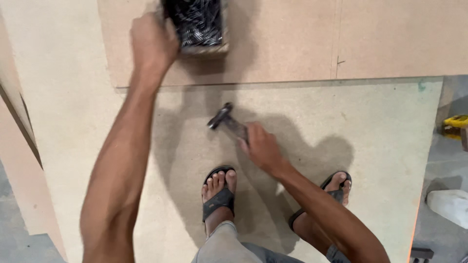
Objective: The person hammers nails into a wooden board using a hammer. They repeatedly pick up nails from a container and drive them into the wood, occasionally adjusting the board's position.
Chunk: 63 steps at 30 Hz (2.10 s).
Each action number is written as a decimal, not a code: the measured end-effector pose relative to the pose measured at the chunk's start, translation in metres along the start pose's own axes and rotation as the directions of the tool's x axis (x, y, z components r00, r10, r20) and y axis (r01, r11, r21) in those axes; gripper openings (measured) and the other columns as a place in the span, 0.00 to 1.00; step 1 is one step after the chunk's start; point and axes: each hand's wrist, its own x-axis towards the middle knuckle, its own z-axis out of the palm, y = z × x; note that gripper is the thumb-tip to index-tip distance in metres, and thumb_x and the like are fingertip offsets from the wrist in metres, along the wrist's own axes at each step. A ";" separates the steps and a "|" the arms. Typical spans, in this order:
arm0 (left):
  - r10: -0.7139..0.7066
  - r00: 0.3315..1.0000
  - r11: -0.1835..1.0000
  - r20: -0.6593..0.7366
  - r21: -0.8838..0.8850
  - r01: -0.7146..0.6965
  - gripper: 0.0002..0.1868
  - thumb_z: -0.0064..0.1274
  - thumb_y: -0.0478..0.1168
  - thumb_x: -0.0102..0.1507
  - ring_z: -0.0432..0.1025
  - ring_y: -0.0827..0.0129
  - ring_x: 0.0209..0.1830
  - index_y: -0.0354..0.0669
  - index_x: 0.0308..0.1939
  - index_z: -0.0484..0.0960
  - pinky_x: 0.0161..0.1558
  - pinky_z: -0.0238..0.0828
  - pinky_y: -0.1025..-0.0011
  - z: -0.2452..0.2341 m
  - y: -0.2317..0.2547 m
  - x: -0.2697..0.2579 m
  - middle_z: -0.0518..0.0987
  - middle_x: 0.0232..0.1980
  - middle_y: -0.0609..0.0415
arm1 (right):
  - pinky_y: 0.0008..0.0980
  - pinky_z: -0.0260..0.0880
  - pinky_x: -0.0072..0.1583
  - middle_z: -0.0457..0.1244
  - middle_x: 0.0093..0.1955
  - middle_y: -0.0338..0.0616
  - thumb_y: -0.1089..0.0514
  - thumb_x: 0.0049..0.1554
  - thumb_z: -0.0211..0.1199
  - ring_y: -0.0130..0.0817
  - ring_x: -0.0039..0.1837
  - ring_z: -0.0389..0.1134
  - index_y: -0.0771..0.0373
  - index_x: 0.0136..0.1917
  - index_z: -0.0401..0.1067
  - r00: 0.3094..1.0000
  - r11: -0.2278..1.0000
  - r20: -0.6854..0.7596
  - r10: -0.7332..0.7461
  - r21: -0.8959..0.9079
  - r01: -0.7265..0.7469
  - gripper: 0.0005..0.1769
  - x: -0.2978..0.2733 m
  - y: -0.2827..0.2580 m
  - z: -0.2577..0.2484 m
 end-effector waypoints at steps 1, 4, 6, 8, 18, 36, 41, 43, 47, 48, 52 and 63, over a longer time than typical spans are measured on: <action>-0.120 0.990 0.992 0.079 -0.032 0.123 0.11 0.51 0.33 0.68 0.79 0.46 0.26 0.25 0.37 0.84 0.35 0.78 0.54 -0.016 -0.005 -0.005 0.79 0.28 0.35 | 0.44 0.74 0.44 0.67 0.46 0.56 0.51 0.60 0.66 0.49 0.42 0.72 0.67 0.64 0.64 0.996 0.994 -0.009 0.091 0.061 -0.091 0.25 -0.002 0.002 -0.006; -0.329 0.916 0.937 0.230 -0.037 0.346 0.10 0.47 0.32 0.67 0.80 0.52 0.28 0.33 0.47 0.83 0.35 0.79 0.57 -0.058 -0.012 -0.009 0.81 0.32 0.42 | 0.42 0.69 0.36 0.64 0.33 0.53 0.56 0.58 0.65 0.44 0.32 0.69 0.70 0.65 0.60 0.967 0.962 -0.175 0.186 0.231 -0.143 0.28 0.006 0.018 -0.030; 0.082 0.967 0.996 -0.241 0.036 -0.076 0.13 0.44 0.27 0.59 0.78 0.45 0.37 0.26 0.46 0.79 0.42 0.77 0.55 -0.059 -0.006 -0.013 0.80 0.39 0.34 | 0.35 0.70 0.39 0.66 0.39 0.53 0.59 0.58 0.68 0.38 0.38 0.70 0.71 0.62 0.57 0.954 0.966 -0.279 0.105 0.256 -0.031 0.27 0.028 0.029 -0.049; 0.251 0.901 0.968 -0.354 0.077 -0.239 0.16 0.41 0.23 0.58 0.76 0.40 0.43 0.26 0.48 0.78 0.47 0.75 0.52 -0.045 -0.004 -0.012 0.80 0.44 0.30 | 0.31 0.71 0.40 0.69 0.43 0.45 0.62 0.62 0.63 0.32 0.40 0.73 0.69 0.64 0.58 0.949 0.904 -0.260 0.178 0.424 -0.054 0.22 0.055 0.027 -0.068; -0.156 0.987 0.983 0.042 0.109 0.151 0.08 0.48 0.29 0.63 0.75 0.33 0.48 0.28 0.40 0.82 0.48 0.73 0.47 0.066 -0.064 0.061 0.80 0.48 0.27 | 0.27 0.61 0.32 0.63 0.34 0.38 0.62 0.66 0.66 0.24 0.30 0.63 0.63 0.60 0.57 0.906 0.872 -0.391 0.160 0.487 0.056 0.19 0.129 -0.017 -0.181; 0.032 0.994 0.999 -0.100 0.030 -0.029 0.05 0.48 0.30 0.66 0.75 0.56 0.39 0.36 0.36 0.79 0.42 0.72 0.59 -0.021 0.087 -0.040 0.79 0.38 0.42 | 0.33 0.79 0.40 0.65 0.51 0.45 0.66 0.66 0.61 0.30 0.41 0.71 0.62 0.73 0.53 0.953 0.629 -0.292 0.074 0.756 0.183 0.27 0.126 0.149 -0.276; 0.243 0.961 0.895 -0.136 -0.351 -0.276 0.06 0.58 0.31 0.65 0.71 0.56 0.31 0.32 0.39 0.76 0.36 0.69 0.61 0.084 0.180 -0.064 0.76 0.35 0.42 | 0.33 0.73 0.34 0.66 0.49 0.48 0.68 0.62 0.60 0.32 0.37 0.70 0.63 0.73 0.60 0.933 0.721 -0.203 0.296 0.689 -0.079 0.27 0.119 0.162 -0.297; 0.154 0.985 0.848 -0.074 -0.502 -0.170 0.03 0.56 0.30 0.63 0.72 0.59 0.30 0.32 0.39 0.78 0.35 0.70 0.62 0.126 0.209 -0.067 0.76 0.35 0.43 | 0.35 0.72 0.34 0.66 0.49 0.49 0.66 0.62 0.61 0.34 0.36 0.70 0.64 0.72 0.57 0.917 0.761 -0.295 0.269 0.649 -0.015 0.27 0.111 0.163 -0.307; 0.175 0.984 0.829 -0.022 -0.536 -0.159 0.06 0.54 0.31 0.66 0.72 0.49 0.45 0.34 0.46 0.78 0.50 0.70 0.57 0.198 0.242 -0.043 0.78 0.44 0.41 | 0.35 0.75 0.46 0.64 0.55 0.52 0.68 0.65 0.58 0.37 0.49 0.69 0.70 0.74 0.53 0.891 0.875 -0.433 -0.138 0.367 0.314 0.27 0.070 0.186 -0.308; 0.191 0.981 0.845 -0.037 -0.501 -0.184 0.05 0.54 0.31 0.68 0.72 0.46 0.49 0.34 0.47 0.78 0.53 0.69 0.54 0.210 0.246 -0.038 0.77 0.46 0.40 | 0.36 0.75 0.48 0.65 0.51 0.51 0.65 0.68 0.58 0.38 0.48 0.70 0.69 0.72 0.58 0.904 0.913 -0.427 0.000 0.368 0.174 0.22 0.064 0.194 -0.295; 0.213 0.971 0.835 -0.110 -0.496 -0.239 0.09 0.49 0.31 0.70 0.69 0.43 0.61 0.36 0.54 0.75 0.63 0.68 0.55 0.235 0.246 -0.020 0.76 0.59 0.39 | 0.42 0.70 0.45 0.65 0.39 0.57 0.60 0.69 0.59 0.46 0.41 0.70 0.69 0.63 0.64 0.869 0.975 -0.442 0.222 0.117 -0.190 0.13 0.037 0.226 -0.233; 0.154 0.988 0.891 -0.005 -0.432 -0.141 0.09 0.51 0.28 0.69 0.69 0.50 0.70 0.36 0.53 0.78 0.73 0.64 0.57 0.226 0.256 -0.027 0.78 0.60 0.44 | 0.38 0.64 0.41 0.63 0.36 0.51 0.65 0.73 0.54 0.40 0.36 0.67 0.72 0.66 0.61 0.711 0.989 -0.704 0.001 0.104 0.102 0.11 0.092 0.185 -0.295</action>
